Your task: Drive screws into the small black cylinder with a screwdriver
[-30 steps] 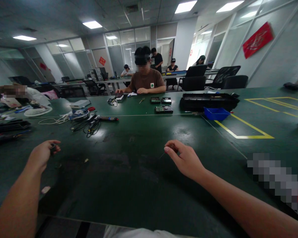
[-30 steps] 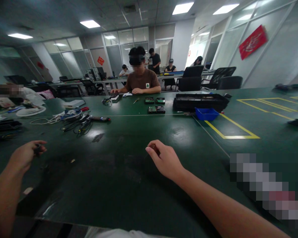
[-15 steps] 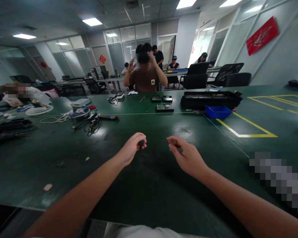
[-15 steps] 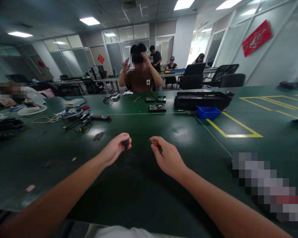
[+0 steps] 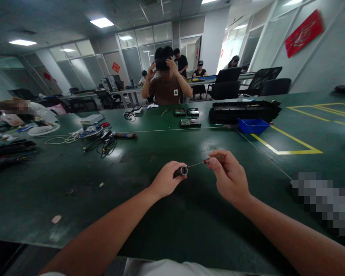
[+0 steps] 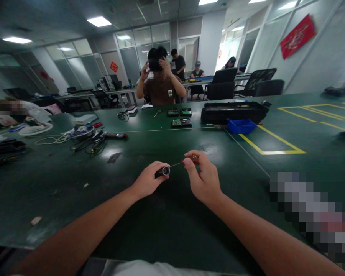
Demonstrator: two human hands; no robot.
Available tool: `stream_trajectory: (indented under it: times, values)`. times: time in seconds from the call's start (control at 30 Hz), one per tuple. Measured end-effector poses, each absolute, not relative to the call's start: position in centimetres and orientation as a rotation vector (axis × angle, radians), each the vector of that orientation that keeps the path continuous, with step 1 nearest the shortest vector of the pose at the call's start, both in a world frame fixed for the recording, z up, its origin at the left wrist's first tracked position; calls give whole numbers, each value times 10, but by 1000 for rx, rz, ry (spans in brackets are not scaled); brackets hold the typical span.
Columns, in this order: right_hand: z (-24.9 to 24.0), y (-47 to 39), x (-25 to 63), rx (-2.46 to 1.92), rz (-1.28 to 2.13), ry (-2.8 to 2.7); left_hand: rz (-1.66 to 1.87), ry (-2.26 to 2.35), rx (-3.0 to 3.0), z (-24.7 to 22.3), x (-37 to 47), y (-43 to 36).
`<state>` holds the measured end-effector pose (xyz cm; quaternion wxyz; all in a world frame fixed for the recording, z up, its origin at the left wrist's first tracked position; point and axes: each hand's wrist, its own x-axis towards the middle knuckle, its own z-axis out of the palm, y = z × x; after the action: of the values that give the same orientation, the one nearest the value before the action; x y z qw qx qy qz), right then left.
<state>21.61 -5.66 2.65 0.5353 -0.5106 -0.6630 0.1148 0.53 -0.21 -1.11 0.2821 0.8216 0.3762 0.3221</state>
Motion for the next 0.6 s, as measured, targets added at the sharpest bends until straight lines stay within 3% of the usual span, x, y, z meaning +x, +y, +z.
stream_trajectory:
  times: [0.6]
  values:
    - [22, -51, 213, -1196, 500, -1581, 877, 1046, 2199, -5, 2, -6]
